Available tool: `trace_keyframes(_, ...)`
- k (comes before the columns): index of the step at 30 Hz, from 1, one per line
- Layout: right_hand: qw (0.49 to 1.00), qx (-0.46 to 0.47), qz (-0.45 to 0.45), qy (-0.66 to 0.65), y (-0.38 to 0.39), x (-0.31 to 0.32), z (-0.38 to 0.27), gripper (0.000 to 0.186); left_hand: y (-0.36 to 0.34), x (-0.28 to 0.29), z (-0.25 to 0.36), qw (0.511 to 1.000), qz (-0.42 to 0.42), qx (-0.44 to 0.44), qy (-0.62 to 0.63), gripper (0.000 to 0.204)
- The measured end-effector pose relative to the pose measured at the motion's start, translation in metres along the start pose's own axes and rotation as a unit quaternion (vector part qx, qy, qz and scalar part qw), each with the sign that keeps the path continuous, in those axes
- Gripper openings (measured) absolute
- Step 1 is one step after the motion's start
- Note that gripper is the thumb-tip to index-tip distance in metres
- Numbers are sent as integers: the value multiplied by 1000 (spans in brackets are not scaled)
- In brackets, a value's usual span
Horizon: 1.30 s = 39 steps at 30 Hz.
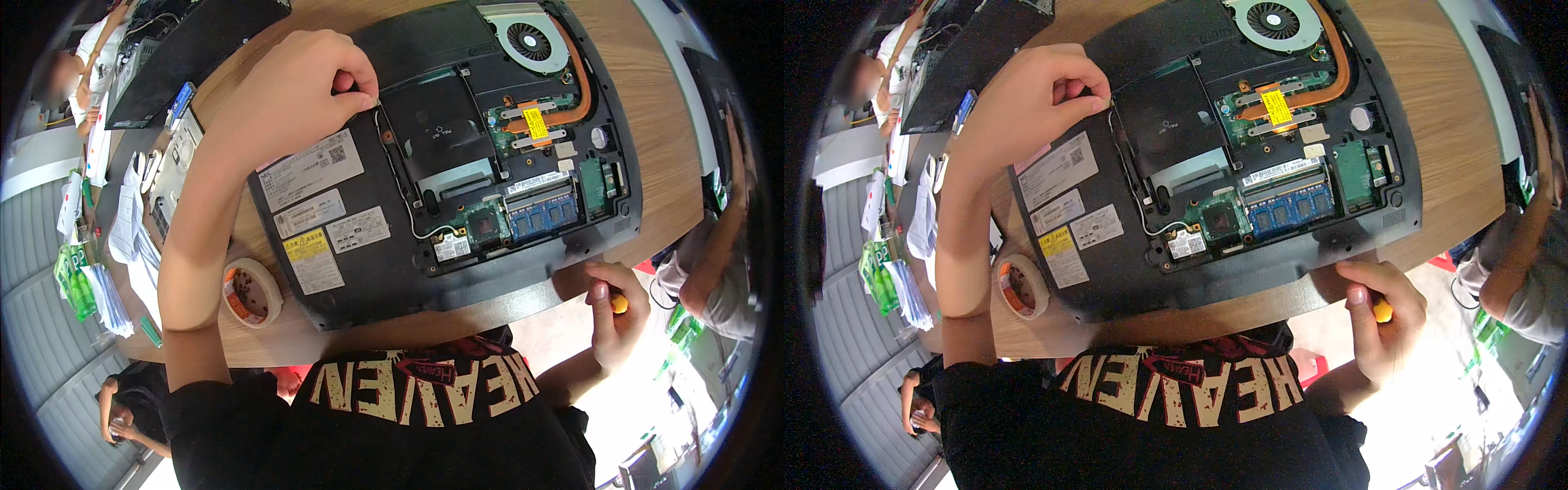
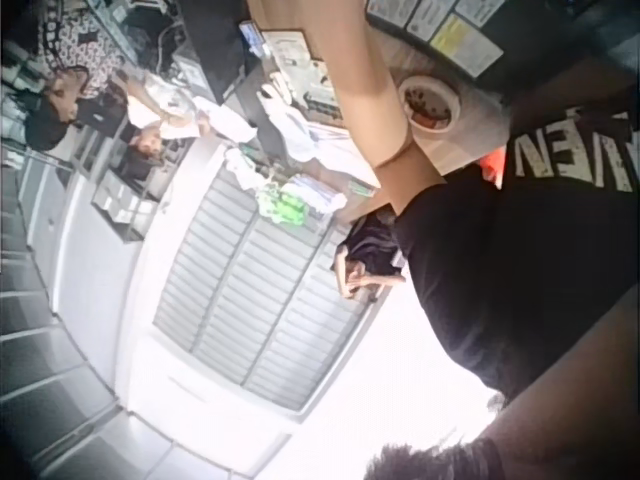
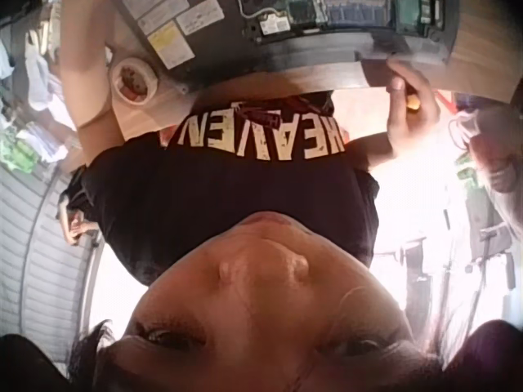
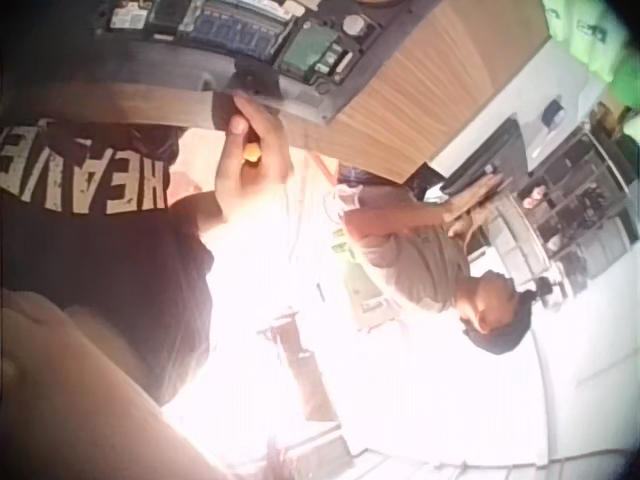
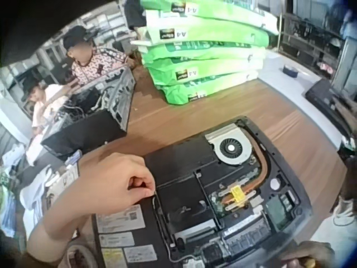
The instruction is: The person repairs a laptop by removing the internal battery, disconnecting the fan assembly with a screwdriver, and unscrewing the motherboard screws.
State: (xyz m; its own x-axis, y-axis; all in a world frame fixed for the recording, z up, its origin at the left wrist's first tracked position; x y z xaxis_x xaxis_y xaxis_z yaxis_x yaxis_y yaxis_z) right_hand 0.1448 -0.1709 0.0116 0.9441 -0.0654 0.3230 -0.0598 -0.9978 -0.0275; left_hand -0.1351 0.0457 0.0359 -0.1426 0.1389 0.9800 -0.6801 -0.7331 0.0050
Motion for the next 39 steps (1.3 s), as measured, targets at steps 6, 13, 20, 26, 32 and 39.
trace_keyframes(6, 998, 5, 53, 14, 5, 10, -21, 14, 0, -3, 2, 999, 26, -2, -22, 11)
trace_keyframes(13, 999, 13, 43, 19, 7, -5, -31, 13, 6, 7, 16, 995, 95, -12, -32, 9)
trace_keyframes(20, 999, 16, 9, 40, 4, -6, -34, 16, 12, 2, 7, 997, 75, 19, -9, 9)
trace_keyframes(26, 983, 26, -63, 172, -54, -19, -65, 24, 14, -2, 6, 995, 101, 15, 9, 9)
trace_keyframes(32, 941, 121, -173, 264, -152, -66, -51, 39, 17, -10, 1, 993, 110, 41, 14, 9)
trace_keyframes(39, 910, 169, -194, 326, -164, -82, -42, 63, 20, -12, 5, 988, 139, 36, -53, 8)
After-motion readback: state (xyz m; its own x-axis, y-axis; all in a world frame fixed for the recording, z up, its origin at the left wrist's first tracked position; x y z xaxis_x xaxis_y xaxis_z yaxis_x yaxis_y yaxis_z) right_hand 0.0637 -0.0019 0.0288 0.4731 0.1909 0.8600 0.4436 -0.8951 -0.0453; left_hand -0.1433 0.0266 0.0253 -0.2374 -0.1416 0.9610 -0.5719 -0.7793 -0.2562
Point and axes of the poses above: each hand's wrist, its own y-axis away from the middle knuckle, its own x-axis out of the back of the hand, z = x × y, the point moved 5 cm from there along -y, towards the middle knuckle, and after that the axes turned 11 degrees about -y, right-handed, at the moved point
